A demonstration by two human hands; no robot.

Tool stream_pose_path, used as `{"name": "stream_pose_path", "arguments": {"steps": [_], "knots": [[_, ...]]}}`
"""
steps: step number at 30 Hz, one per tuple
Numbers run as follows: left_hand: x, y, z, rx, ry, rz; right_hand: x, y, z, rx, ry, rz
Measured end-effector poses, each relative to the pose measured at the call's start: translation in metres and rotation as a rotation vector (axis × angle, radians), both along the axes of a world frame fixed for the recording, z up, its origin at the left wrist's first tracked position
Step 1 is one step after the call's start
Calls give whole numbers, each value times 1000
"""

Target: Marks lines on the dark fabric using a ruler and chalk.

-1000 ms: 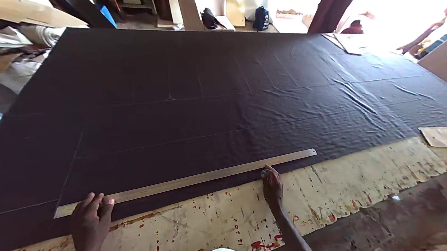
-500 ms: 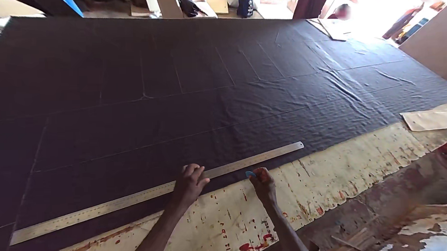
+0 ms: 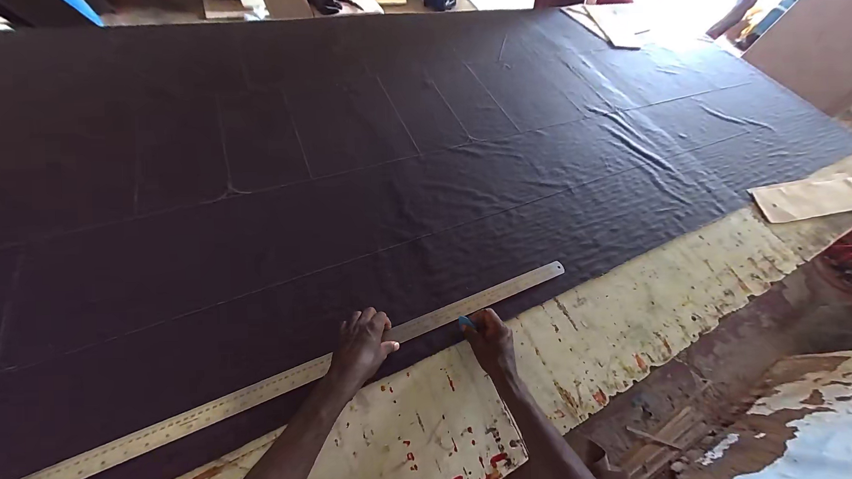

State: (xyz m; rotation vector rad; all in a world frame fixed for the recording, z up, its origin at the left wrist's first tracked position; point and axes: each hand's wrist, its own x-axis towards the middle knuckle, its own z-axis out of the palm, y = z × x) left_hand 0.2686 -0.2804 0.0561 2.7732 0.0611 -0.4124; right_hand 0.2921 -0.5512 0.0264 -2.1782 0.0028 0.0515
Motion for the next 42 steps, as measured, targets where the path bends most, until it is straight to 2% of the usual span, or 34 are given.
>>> {"name": "stream_pose_path", "arguments": {"steps": [6, 10, 20, 33, 35, 38, 40, 42], "knots": [[11, -2, 7, 23, 100, 3, 0, 3, -1, 6, -31, 39], [8, -7, 9, 39, 70, 3, 0, 9, -7, -21, -126, 53], [7, -8, 11, 35, 65, 17, -1, 14, -9, -240, -264, 164], [7, -10, 12, 60, 51, 9, -3, 16, -13, -267, -347, 176], [7, -11, 13, 57, 53, 8, -2, 15, -3, -314, -288, 226], [7, -12, 15, 57, 52, 6, 12, 14, 43, -437, 98, 340], [8, -11, 14, 60, 60, 2, 16, 7, 57, -371, 198, 315], [9, -12, 12, 60, 62, -4, 9, -6, 51, -234, 152, 217]]}}
